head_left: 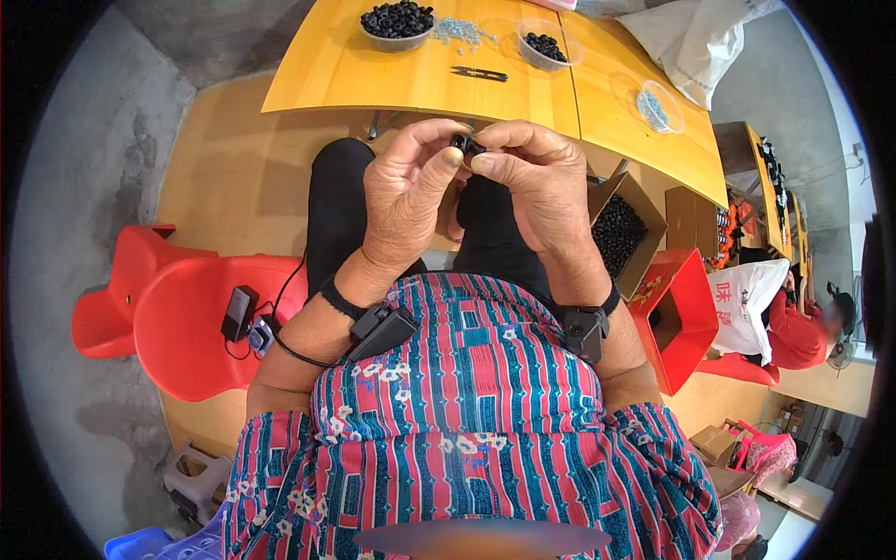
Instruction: The person assembles small black plastic components by hand at a table, fitting plastic caps onto metal pins.
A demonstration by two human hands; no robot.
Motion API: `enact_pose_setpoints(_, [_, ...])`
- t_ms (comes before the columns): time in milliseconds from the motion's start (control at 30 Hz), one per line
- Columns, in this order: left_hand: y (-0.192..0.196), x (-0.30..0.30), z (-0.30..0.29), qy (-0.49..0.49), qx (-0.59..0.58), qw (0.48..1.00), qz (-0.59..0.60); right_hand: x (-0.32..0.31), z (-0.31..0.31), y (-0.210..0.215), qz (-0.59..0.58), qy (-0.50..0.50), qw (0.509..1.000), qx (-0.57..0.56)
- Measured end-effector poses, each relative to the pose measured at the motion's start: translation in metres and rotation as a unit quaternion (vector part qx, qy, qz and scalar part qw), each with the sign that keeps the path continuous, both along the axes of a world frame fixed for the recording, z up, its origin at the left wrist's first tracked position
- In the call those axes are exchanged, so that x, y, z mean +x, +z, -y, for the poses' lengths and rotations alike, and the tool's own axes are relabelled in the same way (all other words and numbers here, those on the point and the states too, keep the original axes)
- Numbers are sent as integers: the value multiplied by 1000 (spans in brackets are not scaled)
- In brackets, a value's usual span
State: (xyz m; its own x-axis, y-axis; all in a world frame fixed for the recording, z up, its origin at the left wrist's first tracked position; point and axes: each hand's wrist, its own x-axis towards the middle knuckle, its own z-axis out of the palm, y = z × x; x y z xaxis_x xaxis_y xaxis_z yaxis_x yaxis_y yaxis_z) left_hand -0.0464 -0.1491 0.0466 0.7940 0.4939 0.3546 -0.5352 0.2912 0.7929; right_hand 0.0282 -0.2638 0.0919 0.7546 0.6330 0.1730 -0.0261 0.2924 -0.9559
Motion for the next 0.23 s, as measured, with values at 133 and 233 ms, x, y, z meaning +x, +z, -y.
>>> enact_pose_setpoints(133, [-1,0,0,0,-4,1000,13,-2,-2,-3,-4,-18,1000,13])
enact_pose_setpoints(233, [-1,0,-1,-9,-8,1000,15,-1,-1,-4,18,-19,1000,4])
